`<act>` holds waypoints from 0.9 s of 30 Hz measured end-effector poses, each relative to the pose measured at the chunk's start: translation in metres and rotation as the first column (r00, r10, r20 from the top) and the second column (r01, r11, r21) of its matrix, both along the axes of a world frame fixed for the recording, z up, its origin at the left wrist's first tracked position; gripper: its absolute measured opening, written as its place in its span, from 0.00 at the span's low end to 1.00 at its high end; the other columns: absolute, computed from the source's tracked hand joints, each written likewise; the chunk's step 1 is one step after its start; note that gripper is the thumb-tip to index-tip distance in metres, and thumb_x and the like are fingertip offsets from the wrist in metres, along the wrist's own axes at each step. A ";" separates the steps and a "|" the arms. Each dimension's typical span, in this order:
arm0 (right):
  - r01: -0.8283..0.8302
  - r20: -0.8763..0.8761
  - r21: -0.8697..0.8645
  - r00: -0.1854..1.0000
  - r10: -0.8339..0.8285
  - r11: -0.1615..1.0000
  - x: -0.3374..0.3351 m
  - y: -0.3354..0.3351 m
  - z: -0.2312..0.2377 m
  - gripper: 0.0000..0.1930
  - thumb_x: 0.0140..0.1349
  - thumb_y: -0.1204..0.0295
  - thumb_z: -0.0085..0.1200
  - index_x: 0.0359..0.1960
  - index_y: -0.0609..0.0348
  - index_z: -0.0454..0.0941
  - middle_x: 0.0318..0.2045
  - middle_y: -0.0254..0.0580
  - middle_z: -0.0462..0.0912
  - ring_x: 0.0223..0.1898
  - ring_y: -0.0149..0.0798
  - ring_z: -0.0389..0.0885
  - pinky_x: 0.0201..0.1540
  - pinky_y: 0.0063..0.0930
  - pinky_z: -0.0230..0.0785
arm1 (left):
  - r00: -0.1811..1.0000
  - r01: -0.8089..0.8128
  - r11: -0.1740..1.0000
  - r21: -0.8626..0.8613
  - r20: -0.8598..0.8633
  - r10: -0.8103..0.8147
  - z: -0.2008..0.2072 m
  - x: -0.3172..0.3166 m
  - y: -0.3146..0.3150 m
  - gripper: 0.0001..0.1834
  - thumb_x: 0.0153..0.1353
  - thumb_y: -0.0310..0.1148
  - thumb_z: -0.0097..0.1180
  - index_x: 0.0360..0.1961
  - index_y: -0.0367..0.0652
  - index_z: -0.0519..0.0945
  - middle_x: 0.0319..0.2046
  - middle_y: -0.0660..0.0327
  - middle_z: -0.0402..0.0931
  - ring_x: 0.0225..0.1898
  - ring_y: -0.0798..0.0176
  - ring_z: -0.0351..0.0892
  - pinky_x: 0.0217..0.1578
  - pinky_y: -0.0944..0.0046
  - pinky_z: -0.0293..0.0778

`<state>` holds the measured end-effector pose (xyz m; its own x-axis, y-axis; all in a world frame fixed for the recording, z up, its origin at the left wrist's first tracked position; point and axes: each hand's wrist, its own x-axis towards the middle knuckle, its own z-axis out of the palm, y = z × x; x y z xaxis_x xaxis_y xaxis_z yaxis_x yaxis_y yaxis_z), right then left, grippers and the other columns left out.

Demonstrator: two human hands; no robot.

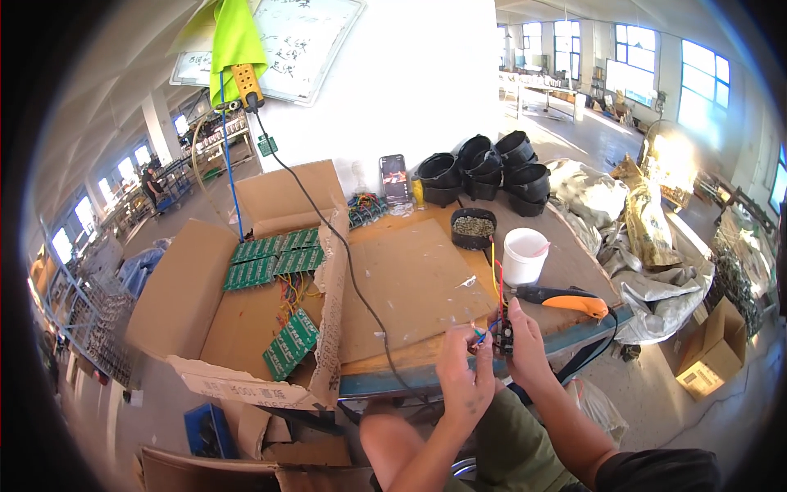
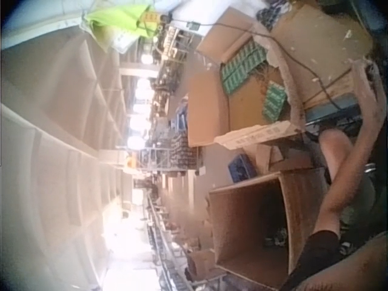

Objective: The person applies a white substance from a cup using a spoon to a circuit board component, places the component into a black cylindrical housing, and uses an electric screwdriver to secure the wiring with screws.

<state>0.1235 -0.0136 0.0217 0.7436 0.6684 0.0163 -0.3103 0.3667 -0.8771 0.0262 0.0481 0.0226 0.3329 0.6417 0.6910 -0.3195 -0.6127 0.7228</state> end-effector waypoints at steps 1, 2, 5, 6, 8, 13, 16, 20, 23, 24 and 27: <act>0.025 0.009 0.004 1.000 -0.025 1.000 -0.001 0.003 -0.001 0.21 0.76 0.55 0.42 0.35 0.58 0.78 0.27 0.27 0.77 0.27 0.21 0.73 0.30 0.17 0.64 | 1.000 -0.015 1.000 -0.005 -0.012 0.015 0.001 -0.001 -0.004 0.04 0.64 0.23 0.57 0.37 0.36 0.75 0.28 0.57 0.75 0.27 0.64 0.73 0.33 0.66 0.72; 0.057 0.016 0.009 0.998 -0.057 0.998 0.000 0.006 -0.002 0.21 0.76 0.54 0.42 0.35 0.58 0.78 0.27 0.27 0.76 0.27 0.21 0.72 0.30 0.17 0.64 | 0.999 -0.031 0.999 -0.011 -0.024 0.030 0.002 -0.001 -0.009 0.03 0.64 0.23 0.57 0.36 0.36 0.75 0.27 0.57 0.75 0.26 0.63 0.73 0.32 0.66 0.72; 0.123 0.049 0.019 0.991 -0.124 0.992 0.006 0.012 -0.006 0.21 0.75 0.52 0.43 0.35 0.57 0.76 0.26 0.28 0.75 0.26 0.22 0.70 0.28 0.18 0.63 | 0.999 -0.012 0.999 0.048 -0.048 0.015 0.002 -0.002 -0.017 0.03 0.61 0.22 0.60 0.35 0.37 0.77 0.24 0.56 0.74 0.24 0.62 0.72 0.29 0.65 0.70; 0.129 0.067 0.016 0.989 -0.130 0.992 0.010 0.012 -0.008 0.22 0.74 0.50 0.44 0.35 0.57 0.75 0.26 0.30 0.75 0.26 0.23 0.71 0.28 0.19 0.64 | 0.998 0.005 0.997 0.080 -0.055 -0.001 0.002 -0.002 -0.018 0.04 0.60 0.22 0.61 0.34 0.37 0.78 0.23 0.56 0.74 0.23 0.61 0.72 0.28 0.65 0.70; 0.124 0.096 -0.025 0.988 -0.121 0.992 0.014 0.010 -0.009 0.23 0.73 0.47 0.43 0.37 0.57 0.74 0.25 0.31 0.74 0.26 0.25 0.72 0.27 0.21 0.65 | 0.999 0.009 0.957 0.289 -0.036 0.002 -0.001 0.001 -0.016 0.06 0.57 0.22 0.64 0.34 0.37 0.79 0.22 0.56 0.73 0.23 0.61 0.72 0.27 0.65 0.69; -0.015 -0.067 -0.006 0.998 0.015 1.000 -0.001 0.000 0.007 0.26 0.73 0.44 0.39 0.37 0.57 0.73 0.26 0.31 0.74 0.27 0.27 0.73 0.29 0.24 0.66 | 0.983 -0.179 0.963 0.201 0.070 0.168 0.008 -0.005 -0.009 0.25 0.48 0.27 0.72 0.48 0.35 0.78 0.34 0.52 0.75 0.32 0.57 0.73 0.32 0.62 0.70; -0.248 -0.081 -0.004 0.966 0.247 0.969 -0.012 -0.009 -0.007 0.22 0.74 0.49 0.41 0.40 0.58 0.74 0.28 0.31 0.74 0.31 0.29 0.75 0.36 0.27 0.70 | 0.999 -0.002 1.000 -0.027 -0.044 0.001 0.004 -0.002 0.001 0.34 0.56 0.32 0.69 0.61 0.33 0.68 0.52 0.49 0.73 0.48 0.60 0.73 0.47 0.62 0.71; -0.291 -0.118 -0.083 0.952 0.281 0.953 -0.025 -0.014 -0.010 0.19 0.77 0.56 0.40 0.46 0.60 0.77 0.34 0.30 0.78 0.35 0.23 0.75 0.36 0.20 0.70 | 0.919 0.386 0.803 -0.454 0.116 -0.376 -0.003 -0.002 0.004 0.19 0.68 0.28 0.56 0.58 0.33 0.72 0.54 0.52 0.77 0.51 0.67 0.75 0.51 0.66 0.71; -0.282 0.066 -0.104 0.955 0.289 0.954 -0.029 -0.010 -0.014 0.20 0.76 0.55 0.41 0.51 0.60 0.76 0.35 0.28 0.78 0.34 0.21 0.75 0.35 0.19 0.69 | 0.908 0.416 0.660 -0.625 0.255 -0.331 -0.002 -0.002 0.001 0.10 0.70 0.26 0.52 0.50 0.34 0.76 0.45 0.55 0.82 0.43 0.70 0.79 0.47 0.70 0.74; -0.274 0.019 -0.078 0.961 0.277 0.958 -0.035 -0.007 -0.012 0.20 0.76 0.55 0.42 0.52 0.59 0.76 0.36 0.27 0.77 0.34 0.21 0.74 0.34 0.19 0.69 | 0.911 0.412 0.656 -0.632 0.264 -0.318 -0.004 -0.002 0.002 0.09 0.71 0.27 0.52 0.49 0.34 0.76 0.44 0.55 0.82 0.43 0.70 0.79 0.48 0.69 0.74; -0.253 0.060 -0.069 0.965 0.257 0.965 -0.027 -0.008 -0.029 0.21 0.76 0.55 0.41 0.53 0.60 0.76 0.38 0.29 0.79 0.37 0.22 0.76 0.38 0.19 0.70 | 0.917 0.399 0.681 -0.614 0.278 -0.287 -0.003 -0.004 -0.001 0.06 0.70 0.26 0.53 0.44 0.36 0.73 0.45 0.53 0.81 0.44 0.70 0.78 0.48 0.69 0.74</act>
